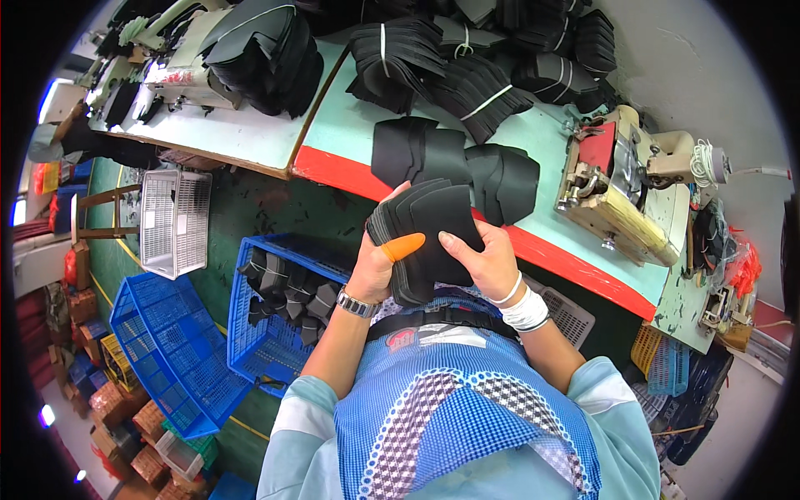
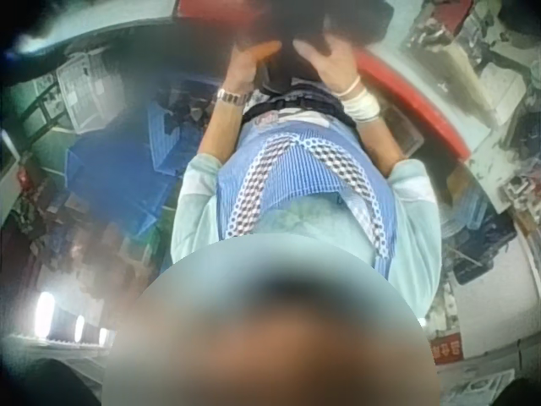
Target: The person sorts and organizes leather shoe upper components by hand, placing them into plastic bins and onto workbenches.
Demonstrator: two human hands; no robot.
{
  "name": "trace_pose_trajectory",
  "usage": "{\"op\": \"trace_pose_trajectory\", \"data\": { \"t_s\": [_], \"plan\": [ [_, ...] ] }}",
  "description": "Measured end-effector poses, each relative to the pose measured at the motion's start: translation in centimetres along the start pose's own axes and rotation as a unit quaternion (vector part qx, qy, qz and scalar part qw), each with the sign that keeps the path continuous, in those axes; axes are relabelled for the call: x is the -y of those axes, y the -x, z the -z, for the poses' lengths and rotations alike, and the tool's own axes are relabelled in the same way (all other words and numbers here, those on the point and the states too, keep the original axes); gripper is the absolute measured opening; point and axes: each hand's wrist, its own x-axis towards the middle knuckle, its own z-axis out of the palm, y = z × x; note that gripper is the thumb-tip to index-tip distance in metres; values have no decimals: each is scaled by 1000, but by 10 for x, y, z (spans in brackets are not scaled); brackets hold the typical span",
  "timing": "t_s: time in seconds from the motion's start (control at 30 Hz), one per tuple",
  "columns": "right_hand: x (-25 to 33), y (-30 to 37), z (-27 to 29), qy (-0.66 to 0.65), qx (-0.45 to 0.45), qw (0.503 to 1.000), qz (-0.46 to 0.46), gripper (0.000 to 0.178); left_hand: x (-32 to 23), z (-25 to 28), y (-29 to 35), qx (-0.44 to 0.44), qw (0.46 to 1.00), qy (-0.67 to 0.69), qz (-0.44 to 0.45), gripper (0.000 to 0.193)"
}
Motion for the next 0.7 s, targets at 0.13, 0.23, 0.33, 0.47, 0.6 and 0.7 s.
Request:
{"op": "trace_pose_trajectory", "data": {
  "t_s": [0.13, 0.23, 0.33, 0.47, 0.6, 0.7],
  "plan": [
    [0, -4, -14, -96, 15, 995, -26, 28, -11, 9, -4, -2, 1000, -30, 3, 70],
    [8, -9, -23, -81, 28, 995, -50, 29, -23, 17, -4, -8, 1000, -24, 11, 72],
    [10, -15, -33, -87, 20, 994, -66, 29, -35, 25, -11, -3, 999, 8, 32, 73],
    [16, -22, -48, 29, -31, 998, -42, 29, -47, 32, -21, 1, 999, -19, 38, 77],
    [22, -31, -61, 87, -53, 994, -43, 31, -50, 49, -32, 17, 997, -39, 61, 78],
    [15, -52, -56, -201, -84, 970, -107, 36, -48, 61, -42, 45, 994, -65, 70, 97]
  ]
}}
